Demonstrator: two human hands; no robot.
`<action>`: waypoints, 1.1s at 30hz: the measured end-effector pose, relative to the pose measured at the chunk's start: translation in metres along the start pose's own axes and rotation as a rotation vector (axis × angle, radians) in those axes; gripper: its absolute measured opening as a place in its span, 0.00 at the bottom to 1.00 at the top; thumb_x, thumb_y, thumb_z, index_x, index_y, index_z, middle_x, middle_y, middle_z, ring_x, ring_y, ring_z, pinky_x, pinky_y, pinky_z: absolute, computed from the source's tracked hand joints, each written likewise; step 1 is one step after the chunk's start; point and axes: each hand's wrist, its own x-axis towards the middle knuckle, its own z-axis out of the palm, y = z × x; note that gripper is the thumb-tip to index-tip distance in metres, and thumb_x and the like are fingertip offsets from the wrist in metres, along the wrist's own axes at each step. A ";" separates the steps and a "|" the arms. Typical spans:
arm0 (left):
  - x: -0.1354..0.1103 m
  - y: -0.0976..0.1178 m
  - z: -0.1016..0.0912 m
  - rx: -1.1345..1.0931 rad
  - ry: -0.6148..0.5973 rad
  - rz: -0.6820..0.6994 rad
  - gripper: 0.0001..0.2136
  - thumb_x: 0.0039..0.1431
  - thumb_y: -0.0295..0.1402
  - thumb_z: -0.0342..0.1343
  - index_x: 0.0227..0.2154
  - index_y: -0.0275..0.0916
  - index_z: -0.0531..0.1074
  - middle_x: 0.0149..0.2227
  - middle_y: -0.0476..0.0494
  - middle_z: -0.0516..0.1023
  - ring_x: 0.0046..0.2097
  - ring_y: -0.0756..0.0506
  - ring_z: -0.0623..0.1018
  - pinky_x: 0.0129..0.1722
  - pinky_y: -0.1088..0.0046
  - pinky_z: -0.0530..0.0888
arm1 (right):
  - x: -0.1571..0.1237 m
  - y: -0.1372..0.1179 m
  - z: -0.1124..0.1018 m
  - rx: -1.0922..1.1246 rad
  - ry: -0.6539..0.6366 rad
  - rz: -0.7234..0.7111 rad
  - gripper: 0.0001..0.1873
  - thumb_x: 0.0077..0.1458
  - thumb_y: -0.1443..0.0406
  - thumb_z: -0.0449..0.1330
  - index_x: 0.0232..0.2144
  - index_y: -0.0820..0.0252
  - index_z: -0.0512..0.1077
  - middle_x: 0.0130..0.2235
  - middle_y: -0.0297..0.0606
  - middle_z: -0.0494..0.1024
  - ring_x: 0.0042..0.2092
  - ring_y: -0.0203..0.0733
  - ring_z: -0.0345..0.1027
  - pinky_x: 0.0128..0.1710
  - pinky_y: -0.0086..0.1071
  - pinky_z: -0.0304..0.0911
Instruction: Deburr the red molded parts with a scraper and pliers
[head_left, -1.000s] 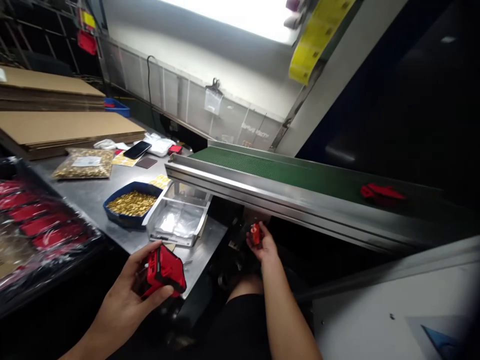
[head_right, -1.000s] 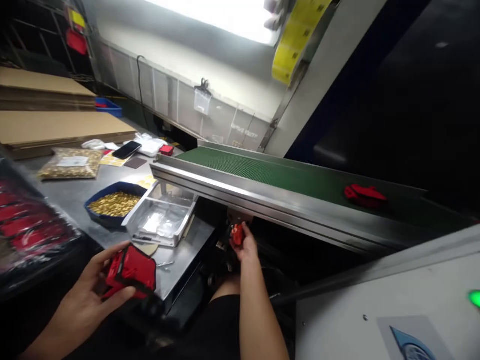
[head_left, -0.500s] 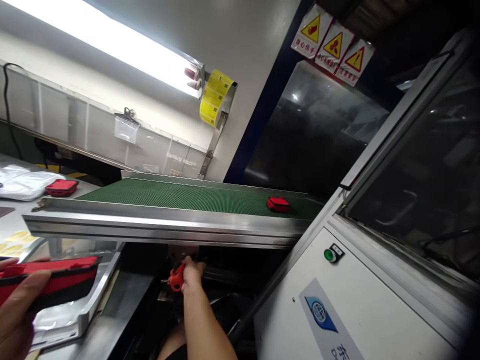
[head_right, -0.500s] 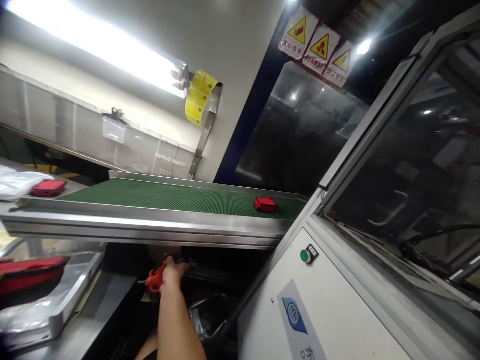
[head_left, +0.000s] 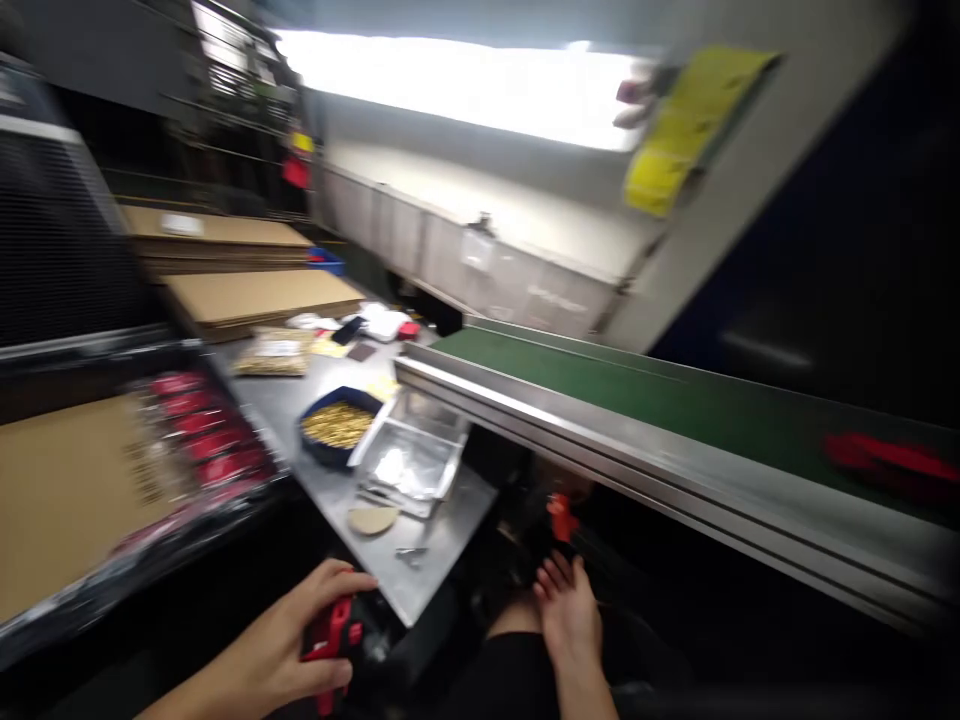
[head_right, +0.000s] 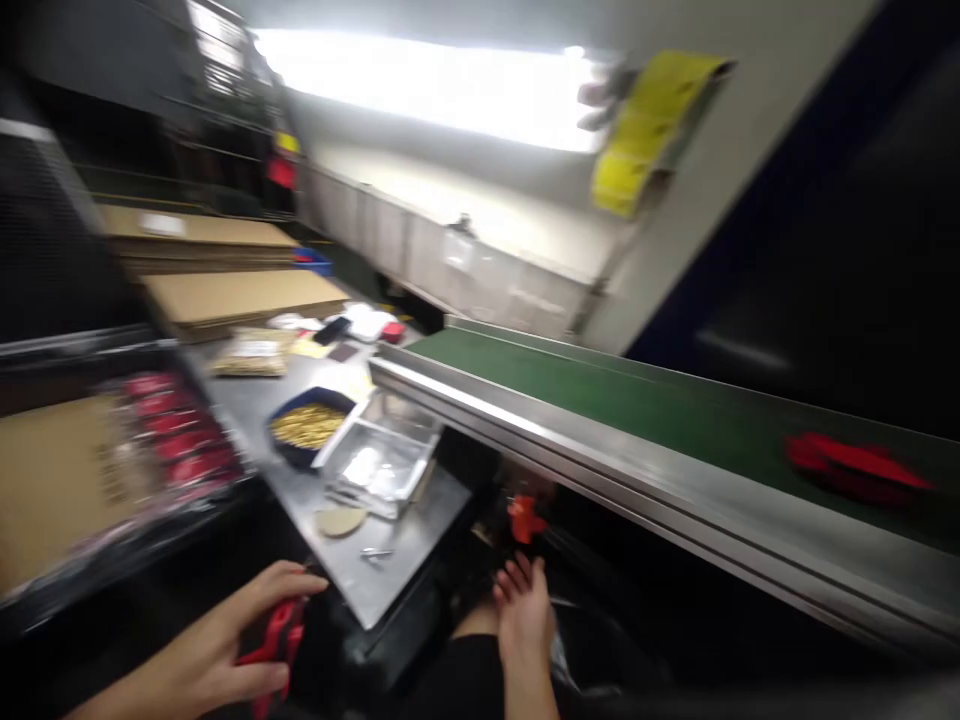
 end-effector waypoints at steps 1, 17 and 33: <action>-0.019 -0.011 0.005 0.022 0.017 -0.098 0.31 0.48 0.33 0.65 0.57 0.55 0.66 0.60 0.47 0.64 0.58 0.38 0.70 0.59 0.64 0.68 | -0.002 0.017 0.002 -0.040 -0.001 0.036 0.26 0.39 0.46 0.66 0.32 0.58 0.67 0.22 0.28 0.71 0.22 0.33 0.65 0.21 0.25 0.60; -0.113 -0.089 0.080 -0.280 0.889 -0.601 0.24 0.57 0.44 0.52 0.56 0.44 0.66 0.54 0.40 0.71 0.56 0.37 0.71 0.57 0.55 0.71 | 0.025 0.104 0.266 -0.974 -0.591 -0.380 0.09 0.58 0.61 0.57 0.35 0.62 0.72 0.29 0.35 0.75 0.28 0.36 0.68 0.30 0.31 0.64; -0.108 -0.099 0.078 -0.196 0.522 -0.551 0.35 0.45 0.33 0.60 0.61 0.46 0.64 0.63 0.42 0.64 0.65 0.33 0.62 0.65 0.49 0.62 | 0.088 0.127 0.268 -1.286 -0.445 -0.403 0.14 0.58 0.58 0.61 0.26 0.63 0.70 0.27 0.30 0.71 0.30 0.34 0.66 0.36 0.33 0.66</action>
